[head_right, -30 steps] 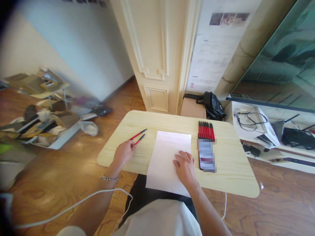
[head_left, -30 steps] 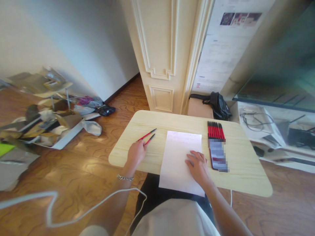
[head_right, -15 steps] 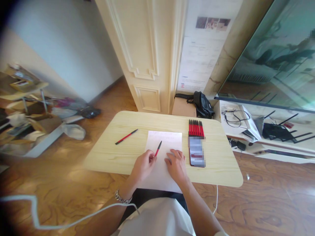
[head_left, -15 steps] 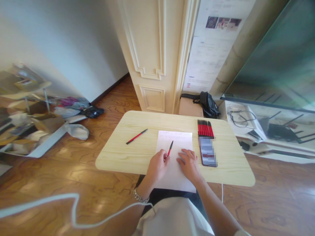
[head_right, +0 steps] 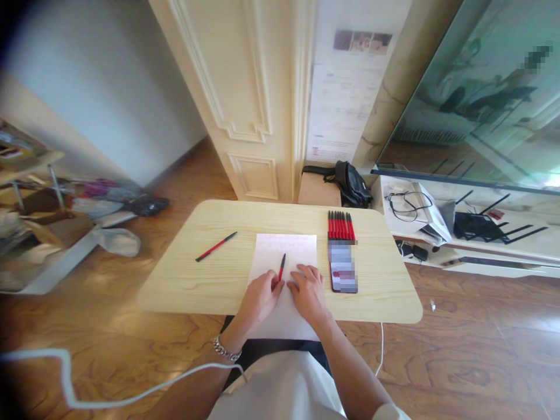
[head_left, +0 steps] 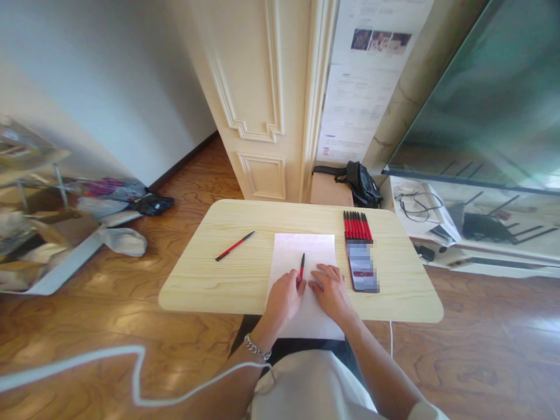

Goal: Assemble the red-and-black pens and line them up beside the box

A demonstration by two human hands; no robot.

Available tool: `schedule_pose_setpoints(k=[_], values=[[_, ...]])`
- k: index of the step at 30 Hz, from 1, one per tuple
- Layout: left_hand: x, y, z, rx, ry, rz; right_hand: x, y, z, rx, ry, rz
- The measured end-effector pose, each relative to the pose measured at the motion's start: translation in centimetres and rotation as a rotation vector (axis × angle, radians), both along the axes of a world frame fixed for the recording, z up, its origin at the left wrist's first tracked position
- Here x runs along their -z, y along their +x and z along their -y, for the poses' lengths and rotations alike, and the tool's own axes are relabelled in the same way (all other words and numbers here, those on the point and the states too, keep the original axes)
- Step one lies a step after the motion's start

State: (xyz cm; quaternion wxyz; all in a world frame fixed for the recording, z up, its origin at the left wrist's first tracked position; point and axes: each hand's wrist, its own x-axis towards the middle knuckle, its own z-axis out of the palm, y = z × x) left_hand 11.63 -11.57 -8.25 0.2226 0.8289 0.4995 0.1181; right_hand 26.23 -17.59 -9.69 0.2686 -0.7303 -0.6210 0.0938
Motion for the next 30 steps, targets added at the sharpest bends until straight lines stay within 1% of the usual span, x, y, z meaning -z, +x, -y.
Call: schedule_pose_setpoints(k=[5,9,13,16,21,25,30], values=[[-0.6,-0.9,0.1,0.005,-0.010,0.094,-0.3,-0.1,-0.1,-0.003,0.000,-0.001],[-1.1,-2.5,0.2,-0.010,-0.011,0.186,-0.8,-0.3,0.0,0.044,0.049,-0.019],[-1.1,-4.4,0.3,-0.027,-0.042,0.272,-1.6,-0.7,0.7,0.079,0.070,-0.061],[-0.9,-5.4,0.5,-0.051,-0.069,0.278,-1.9,-1.1,1.5,0.083,0.039,-0.104],[-0.8,-6.1,0.7,-0.076,-0.083,0.249,-1.8,-1.4,1.9,0.072,-0.001,-0.159],[-1.0,-6.2,0.8,-0.075,-0.086,0.237,-1.9,-1.3,0.7,0.071,-0.064,-0.133],[-0.9,-6.1,0.9,-0.069,-0.095,0.257,-2.5,-1.4,-2.1,0.077,-0.190,-0.038]])
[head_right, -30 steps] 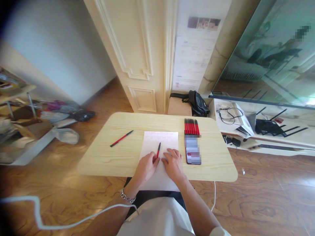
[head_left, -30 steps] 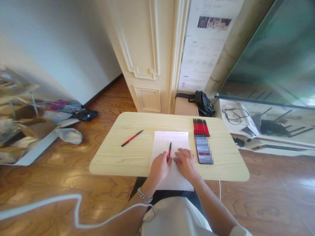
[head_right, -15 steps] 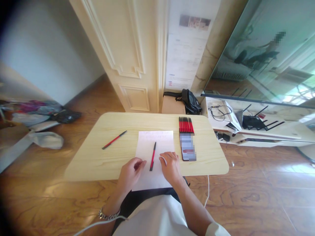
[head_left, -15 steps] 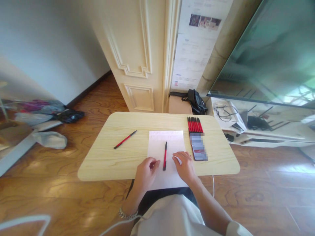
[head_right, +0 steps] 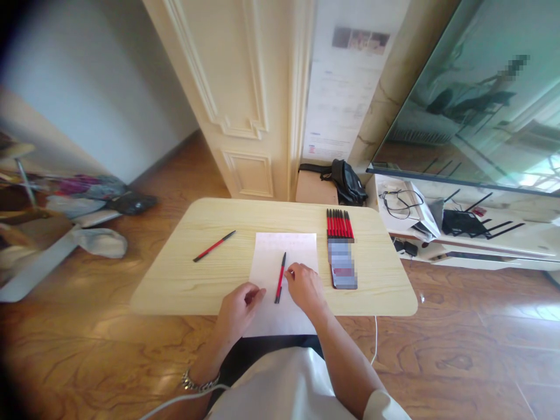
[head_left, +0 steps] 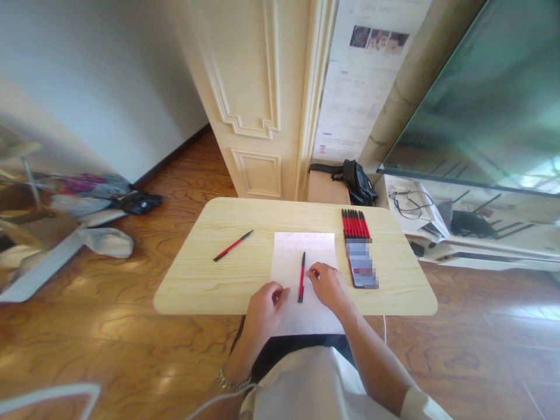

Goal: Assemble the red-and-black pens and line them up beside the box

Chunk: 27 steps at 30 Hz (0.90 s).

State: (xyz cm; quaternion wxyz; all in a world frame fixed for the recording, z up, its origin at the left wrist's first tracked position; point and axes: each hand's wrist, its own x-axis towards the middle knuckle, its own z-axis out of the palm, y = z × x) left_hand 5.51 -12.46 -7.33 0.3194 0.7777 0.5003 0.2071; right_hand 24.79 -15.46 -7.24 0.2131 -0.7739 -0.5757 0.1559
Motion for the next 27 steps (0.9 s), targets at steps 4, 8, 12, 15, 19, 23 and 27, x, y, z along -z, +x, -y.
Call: schedule_pose_setpoints(k=[4,8,12,15,19,23,27], values=[[0.0,-0.1,0.1,0.000,-0.006,0.006,-0.2,-0.2,-2.1,0.042,-0.093,0.085],[0.0,-0.2,0.2,-0.006,-0.024,0.023,-0.2,-0.6,-3.6,0.074,-0.177,0.154],[0.0,-0.2,0.1,-0.005,-0.042,0.038,-0.3,-1.0,-4.4,0.083,-0.230,0.197],[-0.1,-0.1,0.1,-0.009,-0.052,0.046,-0.2,-1.1,-4.8,0.082,-0.263,0.201],[-0.7,0.1,-0.1,-0.019,-0.072,0.088,-0.1,-0.5,-5.3,0.090,-0.306,0.128],[-1.4,0.5,-0.4,-0.015,-0.158,0.224,-0.8,0.4,-5.1,0.052,-0.213,-0.146],[-1.7,1.9,-0.5,0.034,-0.423,0.482,-1.4,0.3,-3.6,-0.093,-0.030,-0.699]])
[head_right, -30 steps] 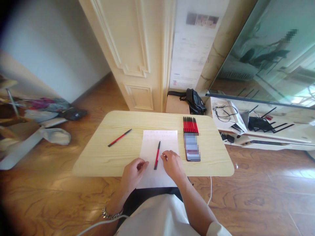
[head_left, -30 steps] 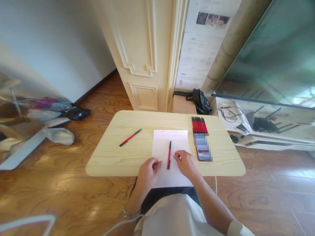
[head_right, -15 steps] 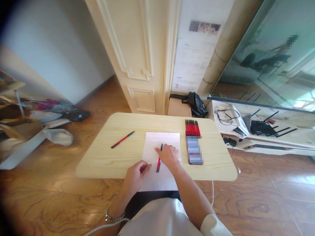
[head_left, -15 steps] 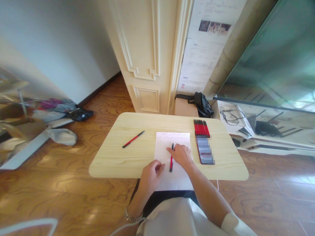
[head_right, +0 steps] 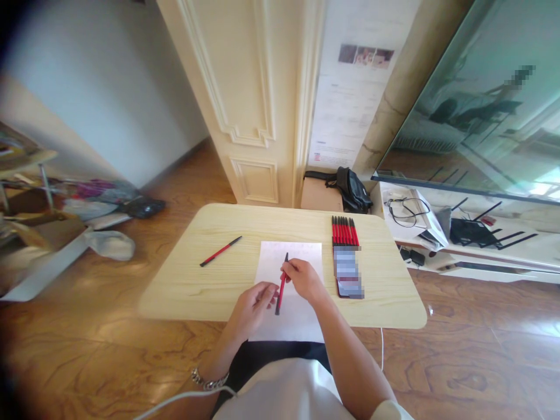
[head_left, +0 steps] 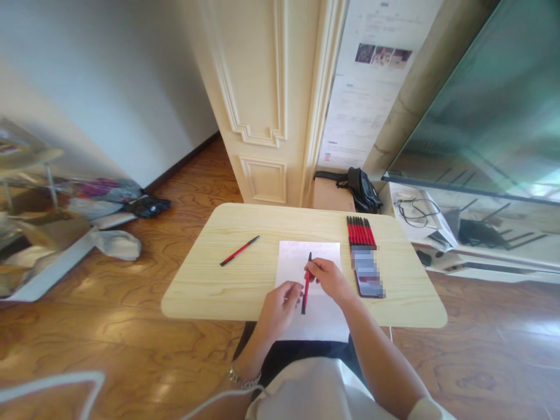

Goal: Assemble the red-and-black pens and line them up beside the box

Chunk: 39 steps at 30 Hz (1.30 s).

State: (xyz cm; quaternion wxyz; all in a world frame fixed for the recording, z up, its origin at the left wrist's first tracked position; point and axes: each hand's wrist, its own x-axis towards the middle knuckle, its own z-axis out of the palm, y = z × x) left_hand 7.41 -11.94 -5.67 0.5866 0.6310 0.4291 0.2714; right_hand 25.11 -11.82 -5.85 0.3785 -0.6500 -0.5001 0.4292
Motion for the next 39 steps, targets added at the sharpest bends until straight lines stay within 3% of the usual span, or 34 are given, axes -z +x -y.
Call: schedule_pose_setpoints(k=[4,7,15,18,24,30,36,39], values=[[0.2,2.1,0.4,0.030,-0.368,0.310,0.3,-0.8,1.7,0.043,0.053,-0.437],[0.6,3.3,1.0,-0.053,-0.480,0.399,0.7,-1.0,2.1,0.139,0.058,-0.549],[1.6,4.1,1.5,-0.073,-0.249,0.299,0.5,-2.4,1.3,0.435,0.116,-0.435],[1.7,4.3,1.7,-0.076,-0.298,0.356,0.7,-3.1,1.3,0.474,0.138,-0.520],[2.0,4.3,2.1,-0.082,-0.485,0.485,1.2,-2.3,1.7,0.331,0.080,-0.829],[2.1,4.3,2.0,-0.087,-0.420,0.436,0.9,-1.6,1.7,0.393,0.142,-0.704],[2.3,4.1,2.1,-0.079,-0.427,0.410,1.1,-1.3,1.9,0.281,0.074,-0.837],[2.1,4.1,2.1,-0.080,-0.413,0.417,1.0,-1.2,1.8,0.317,0.080,-0.777]])
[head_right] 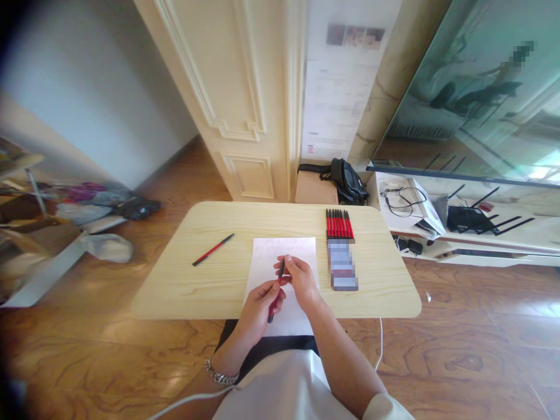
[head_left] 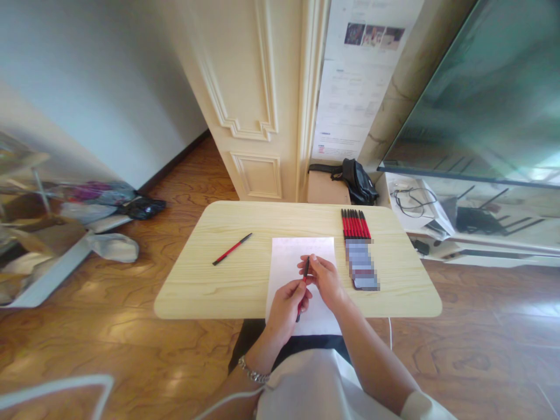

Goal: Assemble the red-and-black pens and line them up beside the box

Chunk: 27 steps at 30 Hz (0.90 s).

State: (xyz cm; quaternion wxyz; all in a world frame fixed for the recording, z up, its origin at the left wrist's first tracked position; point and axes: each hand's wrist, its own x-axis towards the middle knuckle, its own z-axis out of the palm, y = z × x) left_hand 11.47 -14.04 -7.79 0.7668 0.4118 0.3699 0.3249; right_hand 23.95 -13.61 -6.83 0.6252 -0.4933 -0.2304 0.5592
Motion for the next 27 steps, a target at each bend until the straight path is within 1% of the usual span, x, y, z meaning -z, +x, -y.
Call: schedule_pose_setpoints(k=[3,8,13,18,23,27], values=[[-0.33,0.02,-0.02,-0.016,0.006,0.001,-0.10,-0.03,0.00,0.038,0.007,0.073],[-0.47,0.01,-0.07,-0.018,0.004,0.009,-0.15,0.11,0.09,-0.032,0.002,0.002],[-0.20,-0.03,-0.12,-0.013,0.011,0.012,-0.11,0.12,-0.04,0.020,-0.005,0.110],[-0.20,-0.10,-0.02,-0.020,0.015,0.016,-0.24,0.16,0.03,-0.046,0.000,0.028],[-0.36,0.04,0.07,-0.038,0.020,-0.004,-0.25,0.25,-0.01,0.027,-0.011,0.141],[-0.43,0.20,0.06,-0.031,0.015,-0.017,-0.17,0.47,0.12,-0.046,0.014,0.092]])
